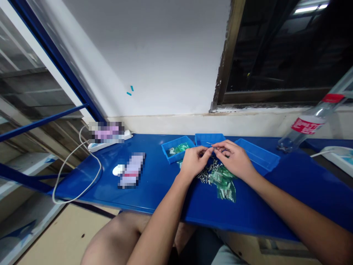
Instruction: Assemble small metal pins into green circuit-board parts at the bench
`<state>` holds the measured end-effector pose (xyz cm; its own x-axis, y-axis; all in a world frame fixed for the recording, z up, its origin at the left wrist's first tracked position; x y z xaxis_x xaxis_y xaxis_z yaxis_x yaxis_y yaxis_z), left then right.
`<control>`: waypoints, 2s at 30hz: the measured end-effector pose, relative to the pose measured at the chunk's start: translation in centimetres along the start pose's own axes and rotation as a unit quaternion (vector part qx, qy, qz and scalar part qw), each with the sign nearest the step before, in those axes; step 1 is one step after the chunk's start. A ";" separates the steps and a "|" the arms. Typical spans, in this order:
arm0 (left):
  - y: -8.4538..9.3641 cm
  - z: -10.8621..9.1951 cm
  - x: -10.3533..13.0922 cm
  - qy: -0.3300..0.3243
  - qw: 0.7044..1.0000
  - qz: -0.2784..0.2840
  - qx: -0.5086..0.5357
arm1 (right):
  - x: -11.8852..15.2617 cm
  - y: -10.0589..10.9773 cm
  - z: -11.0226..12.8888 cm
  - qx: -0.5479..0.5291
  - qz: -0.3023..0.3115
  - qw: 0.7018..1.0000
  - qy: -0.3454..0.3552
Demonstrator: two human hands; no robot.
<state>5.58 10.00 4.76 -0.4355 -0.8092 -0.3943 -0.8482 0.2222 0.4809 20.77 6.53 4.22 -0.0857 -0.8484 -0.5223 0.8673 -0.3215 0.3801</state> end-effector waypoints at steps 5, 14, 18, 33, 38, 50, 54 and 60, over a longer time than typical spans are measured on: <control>-0.7 -0.5 0.1 -0.022 0.999 0.043 -0.016 | 0.0 -0.3 -0.2 -0.019 0.018 1.000 -0.003; -0.1 1.0 0.0 0.021 1.000 -0.012 0.016 | 0.1 -0.4 -0.6 -0.027 0.014 0.999 -0.022; -0.1 1.0 -0.1 0.016 0.999 -0.019 0.024 | 0.3 -0.5 -1.8 -0.045 0.011 0.997 -0.062; 0.5 1.0 -0.5 -0.010 0.995 -0.045 0.094 | 0.0 0.3 -1.3 -0.121 -0.034 0.990 -0.063; 0.5 0.0 -0.3 -0.034 0.995 -0.036 0.081 | 0.0 0.1 0.2 -0.016 -0.003 1.000 0.001; -3.0 0.1 0.9 -0.114 0.966 0.095 -0.213 | -1.6 5.8 -2.8 0.426 -0.003 0.905 -0.014; -3.3 1.0 0.7 -0.087 0.960 0.111 -0.242 | -1.3 5.5 -5.3 0.479 0.065 0.871 -0.086; -3.2 1.2 0.5 -0.078 0.965 0.108 -0.225 | -1.2 5.8 -4.7 0.486 0.054 0.868 -0.087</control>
<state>7.73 9.57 2.07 -0.6580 -0.6706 -0.3425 -0.5301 0.0895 0.8432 28.22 7.69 3.45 -0.1758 -0.9189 -0.3531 0.0597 -0.3680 0.9279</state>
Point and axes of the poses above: each hand's wrist, its own x-axis away from the middle knuckle, its own y-axis out of the back of the hand, z = x × y, the point moved 10 cm from there along -x, towards the middle knuckle, and after that the axes turned 1 degree about y, right-handed, at the moved point
